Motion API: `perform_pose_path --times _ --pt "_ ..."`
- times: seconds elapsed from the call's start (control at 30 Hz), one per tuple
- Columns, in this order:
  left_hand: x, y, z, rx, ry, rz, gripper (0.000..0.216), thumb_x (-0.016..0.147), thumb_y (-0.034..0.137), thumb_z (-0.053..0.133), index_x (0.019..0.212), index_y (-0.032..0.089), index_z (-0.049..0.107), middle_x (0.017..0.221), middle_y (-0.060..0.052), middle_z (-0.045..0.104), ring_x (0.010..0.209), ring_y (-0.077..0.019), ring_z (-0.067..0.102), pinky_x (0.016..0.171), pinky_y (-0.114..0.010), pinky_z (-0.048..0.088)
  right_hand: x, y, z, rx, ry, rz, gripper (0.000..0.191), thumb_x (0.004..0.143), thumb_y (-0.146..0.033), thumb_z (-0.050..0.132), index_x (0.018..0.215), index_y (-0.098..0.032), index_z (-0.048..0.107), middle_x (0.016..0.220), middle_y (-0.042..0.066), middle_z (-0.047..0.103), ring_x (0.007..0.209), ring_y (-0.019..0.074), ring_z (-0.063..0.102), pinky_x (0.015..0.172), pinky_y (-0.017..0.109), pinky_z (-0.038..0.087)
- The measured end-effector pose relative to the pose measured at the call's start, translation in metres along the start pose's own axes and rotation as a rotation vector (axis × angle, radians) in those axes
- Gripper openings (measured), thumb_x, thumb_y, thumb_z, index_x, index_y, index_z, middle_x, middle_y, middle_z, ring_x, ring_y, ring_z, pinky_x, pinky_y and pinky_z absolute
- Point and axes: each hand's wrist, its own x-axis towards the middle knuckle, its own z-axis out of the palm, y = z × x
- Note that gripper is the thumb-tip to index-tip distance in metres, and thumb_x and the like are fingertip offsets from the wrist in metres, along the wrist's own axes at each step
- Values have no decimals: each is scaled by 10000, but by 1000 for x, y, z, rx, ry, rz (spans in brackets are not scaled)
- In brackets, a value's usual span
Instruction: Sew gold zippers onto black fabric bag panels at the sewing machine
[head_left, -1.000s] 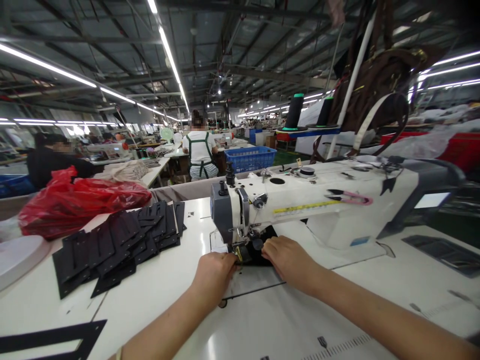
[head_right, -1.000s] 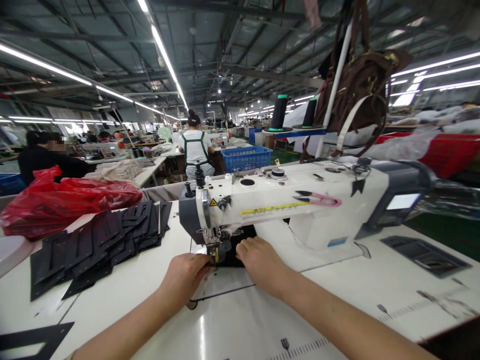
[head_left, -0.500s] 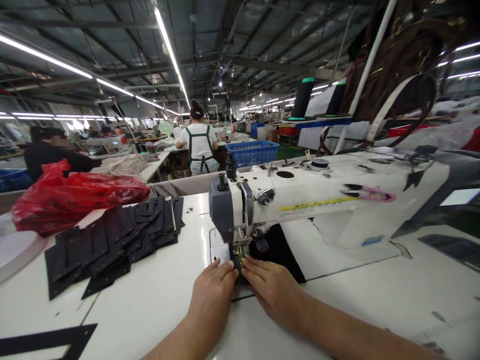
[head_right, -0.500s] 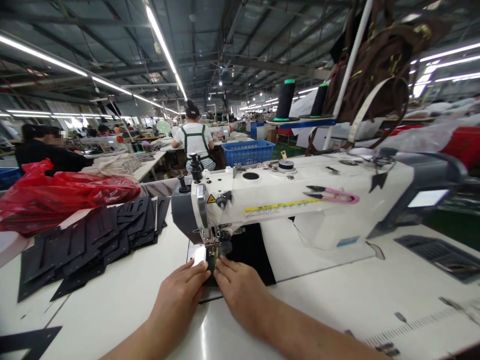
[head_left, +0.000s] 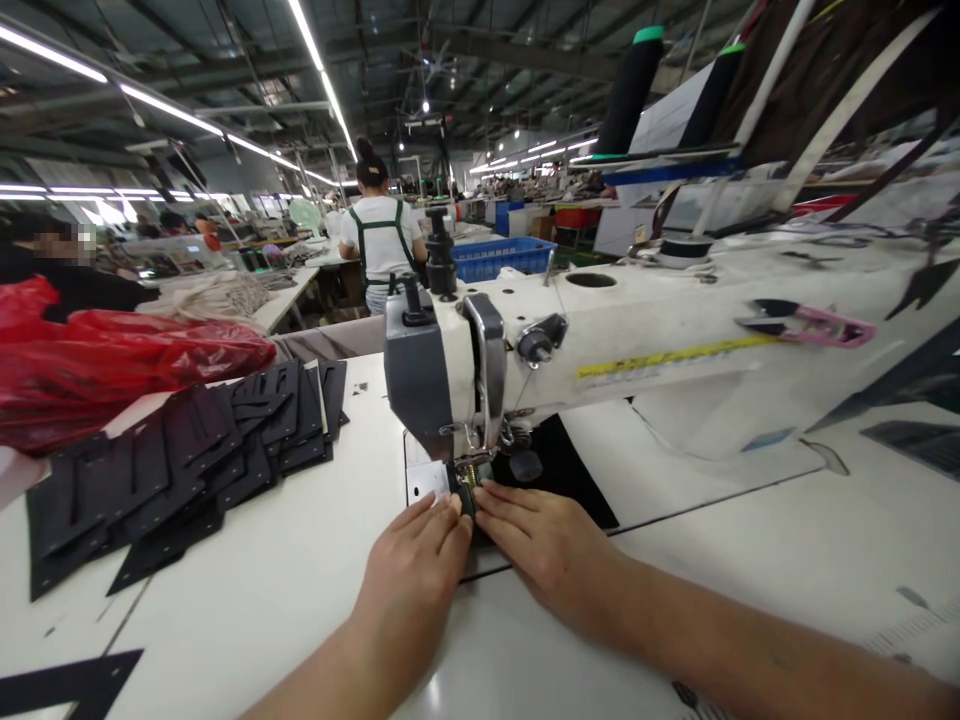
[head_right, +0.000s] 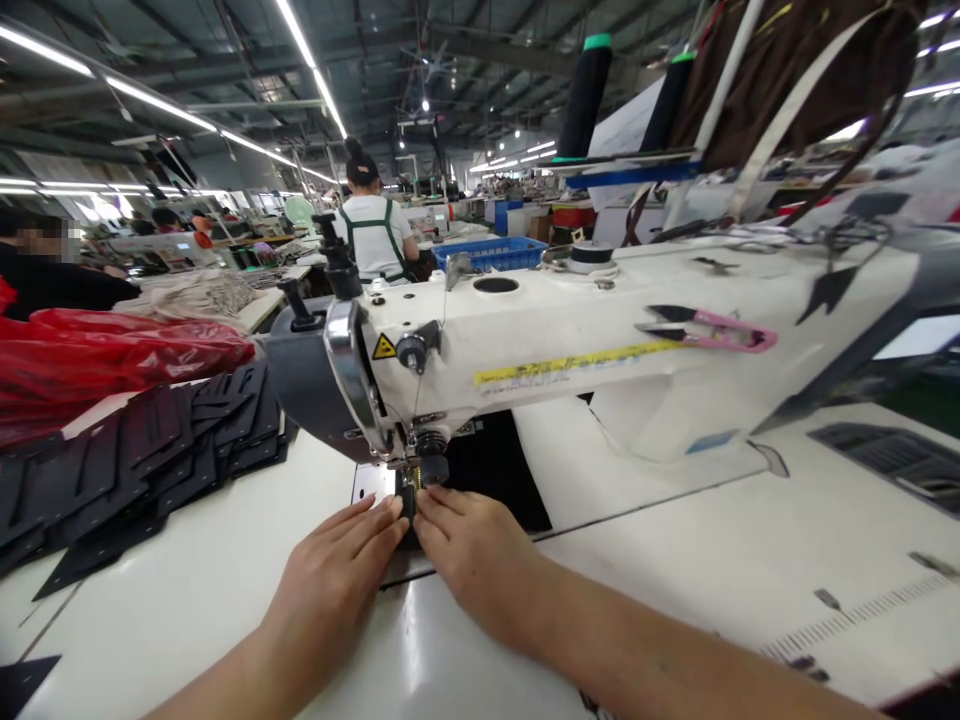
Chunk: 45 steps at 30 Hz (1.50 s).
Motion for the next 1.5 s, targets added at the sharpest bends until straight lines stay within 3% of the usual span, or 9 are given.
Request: perform_pose_path --times 0.33,0.97,1.1,1.27,1.5 --pt "1 0 0 -66 84 40 321 907 77 307 843 95 620 854 -106 694 792 -185 670 776 -342 563 1 -4 0 66 75 13 271 863 -58 394 959 -39 647 1012 133 667 956 217 618 859 334 512" --pt "7 -9 9 -27 74 9 300 899 75 313 857 99 609 833 -103 694 764 -209 670 731 -367 575 14 6 2 76 70 39 358 921 -95 296 922 -47 651 921 118 681 877 197 639 821 301 523" --pt "6 -11 8 -27 62 -4 288 899 98 321 889 108 609 891 -111 693 824 -216 667 738 -366 573 13 -1 6 -33 134 87 389 934 -133 279 921 -42 657 925 124 683 867 207 642 813 309 529" --pt "-5 -15 6 -45 19 -58 216 879 228 430 980 146 603 1050 -122 656 987 -277 614 797 -477 537 3 -10 12 -196 139 103 428 928 -123 240 968 -23 654 992 145 669 911 236 631 801 331 538" --pt "-3 -20 10 -132 2 -19 197 883 198 428 937 159 613 1019 -104 669 983 -243 618 860 -456 501 6 -5 8 -206 146 55 378 879 -37 303 894 -53 681 911 104 695 837 194 645 792 274 537"
